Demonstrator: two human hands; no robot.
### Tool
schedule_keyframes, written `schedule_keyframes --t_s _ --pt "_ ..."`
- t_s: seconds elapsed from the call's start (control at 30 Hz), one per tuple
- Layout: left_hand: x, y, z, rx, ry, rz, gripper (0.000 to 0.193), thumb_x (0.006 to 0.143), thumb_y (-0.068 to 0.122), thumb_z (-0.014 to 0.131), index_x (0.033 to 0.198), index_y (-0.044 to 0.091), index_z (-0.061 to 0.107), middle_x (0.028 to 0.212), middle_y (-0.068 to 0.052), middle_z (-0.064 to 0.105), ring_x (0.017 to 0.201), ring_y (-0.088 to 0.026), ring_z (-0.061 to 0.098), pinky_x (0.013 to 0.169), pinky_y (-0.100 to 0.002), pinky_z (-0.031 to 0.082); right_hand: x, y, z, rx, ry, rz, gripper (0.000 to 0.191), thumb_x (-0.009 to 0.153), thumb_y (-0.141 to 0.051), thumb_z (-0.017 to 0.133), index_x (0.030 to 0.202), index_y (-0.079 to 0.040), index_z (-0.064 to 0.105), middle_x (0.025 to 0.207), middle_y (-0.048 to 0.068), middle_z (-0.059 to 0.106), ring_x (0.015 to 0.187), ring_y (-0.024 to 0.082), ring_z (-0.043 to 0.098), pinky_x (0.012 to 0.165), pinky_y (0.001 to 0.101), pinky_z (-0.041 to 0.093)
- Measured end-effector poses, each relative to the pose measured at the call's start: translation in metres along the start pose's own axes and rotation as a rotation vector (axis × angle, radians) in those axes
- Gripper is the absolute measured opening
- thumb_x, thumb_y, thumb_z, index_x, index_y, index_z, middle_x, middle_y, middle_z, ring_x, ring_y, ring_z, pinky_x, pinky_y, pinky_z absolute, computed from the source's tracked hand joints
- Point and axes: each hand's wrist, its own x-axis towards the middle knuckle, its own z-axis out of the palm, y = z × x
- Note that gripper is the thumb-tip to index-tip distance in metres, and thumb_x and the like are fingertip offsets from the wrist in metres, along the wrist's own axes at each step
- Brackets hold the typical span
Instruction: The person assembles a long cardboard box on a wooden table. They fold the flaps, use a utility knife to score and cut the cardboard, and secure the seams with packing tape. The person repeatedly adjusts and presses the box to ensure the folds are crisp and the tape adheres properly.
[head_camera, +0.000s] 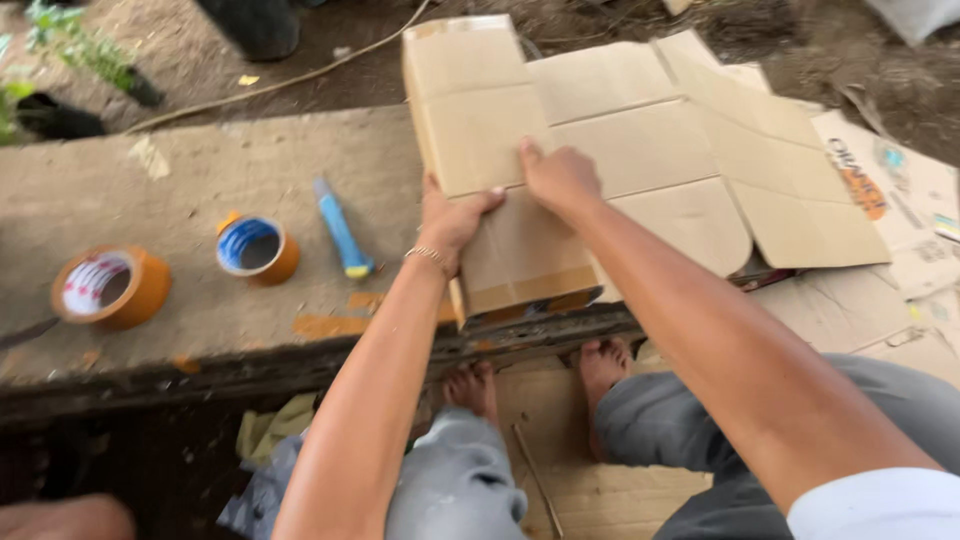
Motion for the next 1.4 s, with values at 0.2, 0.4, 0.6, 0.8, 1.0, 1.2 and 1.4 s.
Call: schedule_keyframes --t_s 0.2,0.4,0.6,0.8,1.0,1.2,1.4 --pt "-0.01 0.016 -0.021 0.03 -0.023 -0.019 0.083 0.068 0.008 0.086 0.136 0.017 0.038 0.119 -0.011 0.068 0.101 -0.022 0.07 0.083 -0.037 0.06 -0.008 -0.011 0.007 -0.077 0.004 0.045 0.079 0.098 -0.064 0.044 0.111 0.01 0.067 0.114 0.035 0.064 0.112 0.047 0.062 0.097 0.0531 0.047" --pt "-0.022 0.004 -0.061 0.083 -0.101 -0.073 0.061 0.082 0.017 0.078 0.131 0.003 0.044 0.122 -0.019 0.068 0.102 -0.025 0.071 0.089 -0.038 0.06 -0.029 -0.014 0.025 0.017 -0.044 0.03 0.069 0.105 -0.053 0.038 0.11 0.007 0.07 0.111 0.035 0.068 0.112 0.05 0.064 0.099 0.0551 0.048" --pt "0.003 -0.05 -0.082 -0.075 -0.165 0.163 0.08 0.089 0.028 0.067 0.155 0.001 0.029 0.144 -0.013 0.055 0.128 -0.022 0.056 0.105 -0.032 0.046 -0.028 -0.006 0.038 0.172 0.004 0.058 0.06 0.102 -0.05 0.038 0.109 -0.003 0.075 0.113 0.032 0.067 0.113 0.051 0.061 0.099 0.0562 0.047" --pt "0.026 -0.063 -0.081 -0.48 0.052 -0.088 0.054 0.107 0.035 0.044 0.143 -0.005 0.051 0.139 -0.014 0.063 0.123 -0.024 0.06 0.104 -0.037 0.049 -0.026 0.001 0.031 0.195 -0.014 0.071 0.061 0.104 -0.049 0.037 0.102 0.0 0.075 0.106 0.032 0.068 0.108 0.05 0.062 0.097 0.0566 0.047" --pt "0.01 -0.025 -0.084 -0.364 -0.077 -0.243 0.045 0.101 0.028 0.053 0.135 0.0 0.062 0.117 -0.013 0.071 0.1 -0.023 0.07 0.086 -0.04 0.061 -0.027 0.018 0.025 0.378 -0.055 0.107 0.063 0.105 -0.047 0.041 0.096 0.005 0.075 0.103 0.034 0.07 0.104 0.049 0.065 0.093 0.053 0.049" --pt "-0.005 -0.04 -0.056 -0.522 -0.028 -0.356 0.05 0.098 0.05 0.056 0.125 0.008 0.066 0.111 -0.01 0.073 0.095 -0.019 0.071 0.079 -0.035 0.06 -0.022 0.04 0.013 0.727 -0.116 0.136 0.065 0.105 -0.049 0.047 0.105 0.013 0.068 0.102 0.027 0.071 0.098 0.03 0.068 0.087 0.0424 0.051" --pt "0.008 -0.073 -0.046 -0.696 -0.121 0.004 0.041 0.104 0.04 0.064 0.126 0.005 0.063 0.11 -0.006 0.07 0.094 -0.015 0.071 0.08 -0.03 0.061 -0.018 0.062 0.013 1.029 -0.282 0.218 0.061 0.102 -0.049 0.044 0.114 0.004 0.073 0.103 0.016 0.077 0.091 0.024 0.071 0.079 0.0399 0.057"
